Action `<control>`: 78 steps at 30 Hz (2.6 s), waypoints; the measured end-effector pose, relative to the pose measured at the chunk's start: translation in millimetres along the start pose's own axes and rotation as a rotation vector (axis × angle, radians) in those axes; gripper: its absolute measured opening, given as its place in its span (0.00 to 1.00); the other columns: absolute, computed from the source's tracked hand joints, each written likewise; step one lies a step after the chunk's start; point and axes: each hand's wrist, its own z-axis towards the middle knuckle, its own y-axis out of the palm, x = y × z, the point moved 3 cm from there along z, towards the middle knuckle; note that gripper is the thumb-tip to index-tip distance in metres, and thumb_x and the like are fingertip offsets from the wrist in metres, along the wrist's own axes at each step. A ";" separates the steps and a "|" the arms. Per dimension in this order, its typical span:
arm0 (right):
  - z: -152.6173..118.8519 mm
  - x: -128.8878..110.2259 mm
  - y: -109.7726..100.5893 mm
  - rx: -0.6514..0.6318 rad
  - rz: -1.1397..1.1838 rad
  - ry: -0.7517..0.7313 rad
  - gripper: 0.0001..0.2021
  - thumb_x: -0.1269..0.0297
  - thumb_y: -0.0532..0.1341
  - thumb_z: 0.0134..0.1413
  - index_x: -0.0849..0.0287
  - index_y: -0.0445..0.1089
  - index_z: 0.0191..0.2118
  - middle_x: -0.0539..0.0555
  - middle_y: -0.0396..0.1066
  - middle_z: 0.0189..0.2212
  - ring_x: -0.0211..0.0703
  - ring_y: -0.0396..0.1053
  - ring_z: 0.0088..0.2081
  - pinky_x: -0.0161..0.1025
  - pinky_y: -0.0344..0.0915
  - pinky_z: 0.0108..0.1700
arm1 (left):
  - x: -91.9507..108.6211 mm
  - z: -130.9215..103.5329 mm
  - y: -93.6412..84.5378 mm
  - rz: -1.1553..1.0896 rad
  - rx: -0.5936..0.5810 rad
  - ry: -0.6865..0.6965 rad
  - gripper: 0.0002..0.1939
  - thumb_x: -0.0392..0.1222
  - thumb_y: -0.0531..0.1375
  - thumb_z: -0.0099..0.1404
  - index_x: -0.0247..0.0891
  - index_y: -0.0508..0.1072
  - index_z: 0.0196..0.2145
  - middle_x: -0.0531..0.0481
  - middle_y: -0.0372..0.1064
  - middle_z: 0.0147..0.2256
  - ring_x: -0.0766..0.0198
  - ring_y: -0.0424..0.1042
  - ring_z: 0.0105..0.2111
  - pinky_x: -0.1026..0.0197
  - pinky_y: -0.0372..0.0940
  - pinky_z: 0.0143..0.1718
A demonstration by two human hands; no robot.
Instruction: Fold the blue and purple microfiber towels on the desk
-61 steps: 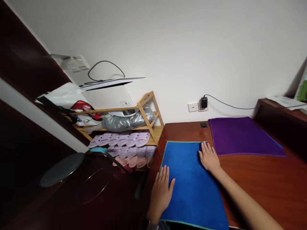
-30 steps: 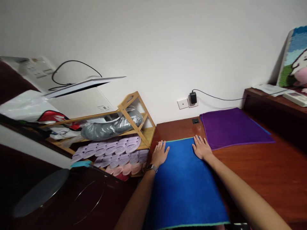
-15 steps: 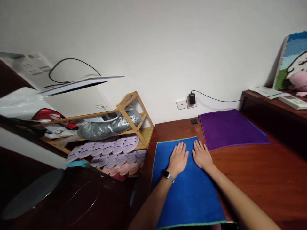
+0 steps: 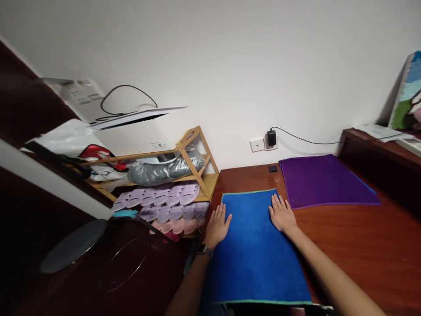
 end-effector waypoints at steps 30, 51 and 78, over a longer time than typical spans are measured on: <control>-51.7 8.6 10.4 0.009 -0.016 -0.007 0.35 0.52 0.35 0.72 0.66 0.46 0.76 0.55 0.44 0.75 0.49 0.41 0.76 0.53 0.40 0.75 | 48.8 -52.9 -6.9 -0.085 0.059 0.038 0.33 0.56 0.42 0.80 0.34 0.54 0.73 0.38 0.51 0.72 0.52 0.51 0.72 0.44 0.53 0.72; -120.2 -3.5 6.3 0.039 0.041 -0.037 0.34 0.50 0.38 0.72 0.64 0.48 0.76 0.53 0.43 0.74 0.50 0.43 0.75 0.55 0.44 0.75 | 106.0 -79.9 -22.8 -0.149 0.162 0.162 0.31 0.50 0.41 0.80 0.33 0.53 0.74 0.40 0.52 0.72 0.53 0.51 0.72 0.44 0.54 0.72; -176.1 19.9 22.5 0.122 0.114 -0.127 0.36 0.45 0.40 0.72 0.60 0.51 0.75 0.55 0.51 0.74 0.50 0.48 0.74 0.56 0.48 0.74 | 31.7 -137.4 -6.8 -0.036 0.258 -0.003 0.32 0.54 0.46 0.80 0.31 0.55 0.72 0.36 0.57 0.70 0.50 0.57 0.70 0.43 0.60 0.68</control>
